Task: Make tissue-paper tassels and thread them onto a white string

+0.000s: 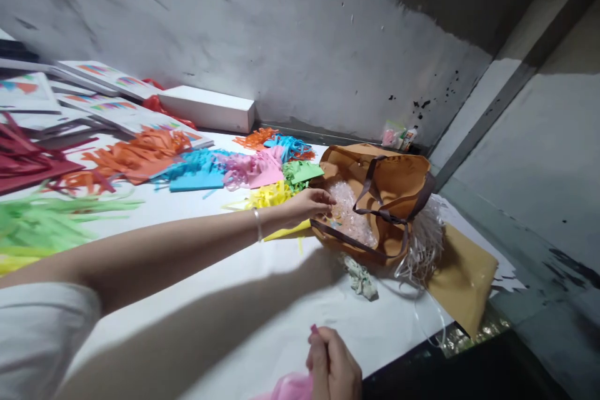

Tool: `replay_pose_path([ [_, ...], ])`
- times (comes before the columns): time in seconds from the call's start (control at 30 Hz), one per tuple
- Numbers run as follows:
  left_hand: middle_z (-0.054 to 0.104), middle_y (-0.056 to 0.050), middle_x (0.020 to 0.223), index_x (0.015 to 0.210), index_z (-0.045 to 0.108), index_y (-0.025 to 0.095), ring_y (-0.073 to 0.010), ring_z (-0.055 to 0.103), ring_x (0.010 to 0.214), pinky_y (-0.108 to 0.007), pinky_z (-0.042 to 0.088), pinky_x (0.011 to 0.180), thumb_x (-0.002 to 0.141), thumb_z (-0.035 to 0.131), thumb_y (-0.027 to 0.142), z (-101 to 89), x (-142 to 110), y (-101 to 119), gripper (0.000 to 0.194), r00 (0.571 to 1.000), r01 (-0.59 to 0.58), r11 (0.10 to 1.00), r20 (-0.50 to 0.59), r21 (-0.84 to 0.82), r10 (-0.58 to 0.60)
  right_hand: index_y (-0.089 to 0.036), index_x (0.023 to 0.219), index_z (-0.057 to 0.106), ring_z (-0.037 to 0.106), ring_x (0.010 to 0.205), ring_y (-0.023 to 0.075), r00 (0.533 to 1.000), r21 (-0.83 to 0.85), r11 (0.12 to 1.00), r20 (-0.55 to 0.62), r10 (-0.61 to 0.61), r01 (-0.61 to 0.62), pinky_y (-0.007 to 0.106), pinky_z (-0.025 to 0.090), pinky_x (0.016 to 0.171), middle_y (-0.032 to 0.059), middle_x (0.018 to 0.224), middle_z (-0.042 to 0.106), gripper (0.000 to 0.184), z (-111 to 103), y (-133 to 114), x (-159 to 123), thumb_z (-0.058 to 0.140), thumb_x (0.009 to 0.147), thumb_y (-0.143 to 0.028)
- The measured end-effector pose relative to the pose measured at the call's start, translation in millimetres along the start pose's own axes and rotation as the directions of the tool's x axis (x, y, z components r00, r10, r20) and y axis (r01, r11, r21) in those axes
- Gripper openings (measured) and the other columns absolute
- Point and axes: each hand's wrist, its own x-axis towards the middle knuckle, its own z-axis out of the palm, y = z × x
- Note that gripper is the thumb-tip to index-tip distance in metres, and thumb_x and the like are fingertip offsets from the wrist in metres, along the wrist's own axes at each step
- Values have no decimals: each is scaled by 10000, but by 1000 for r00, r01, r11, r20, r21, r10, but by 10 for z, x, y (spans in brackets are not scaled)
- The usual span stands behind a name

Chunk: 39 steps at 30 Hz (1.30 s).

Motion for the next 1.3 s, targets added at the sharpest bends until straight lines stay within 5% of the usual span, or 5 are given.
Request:
replay_pose_path([
  [0.1,670,-59,800,999,615,95,-140,655,713,-285,543,678,843,628,154,-37,-853,232,168,996,78,962,55,-260,-66,-218,844,663,587,501,121,999,47,998,12,36,-37,195,478,538,-32,575,577,307,-121,-161,13,468,1005,-392],
  [0.23,639,-11,700,885,643,123,-128,622,661,-280,496,663,719,814,189,-18,-1910,417,248,953,288,586,169,-757,-251,-208,899,668,583,516,109,999,147,989,19,-35,32,185,473,530,-19,622,600,226,-214,-583,-49,498,994,-322],
  [0.47,630,0,690,862,660,125,-106,573,632,-257,461,655,696,866,232,95,-2911,433,285,934,193,430,31,-882,-356,-205,917,629,621,620,124,931,194,946,210,-299,260,218,489,625,5,699,624,186,-67,-1326,-192,459,993,-190],
  [1.07,632,8,736,856,616,131,-109,582,665,-255,476,673,772,816,380,158,-3526,345,330,954,97,546,-78,-832,-288,-202,836,602,580,636,108,693,297,911,592,-412,287,211,418,598,-18,698,606,219,-142,-1614,-300,441,978,-160],
  [1.3,616,3,763,870,625,125,-93,550,676,-219,442,645,824,771,407,172,-3593,285,321,967,126,638,-50,-759,-251,-210,805,594,574,641,122,737,204,951,601,-308,231,224,413,609,-12,701,604,246,-125,-1571,-437,436,994,-203],
])
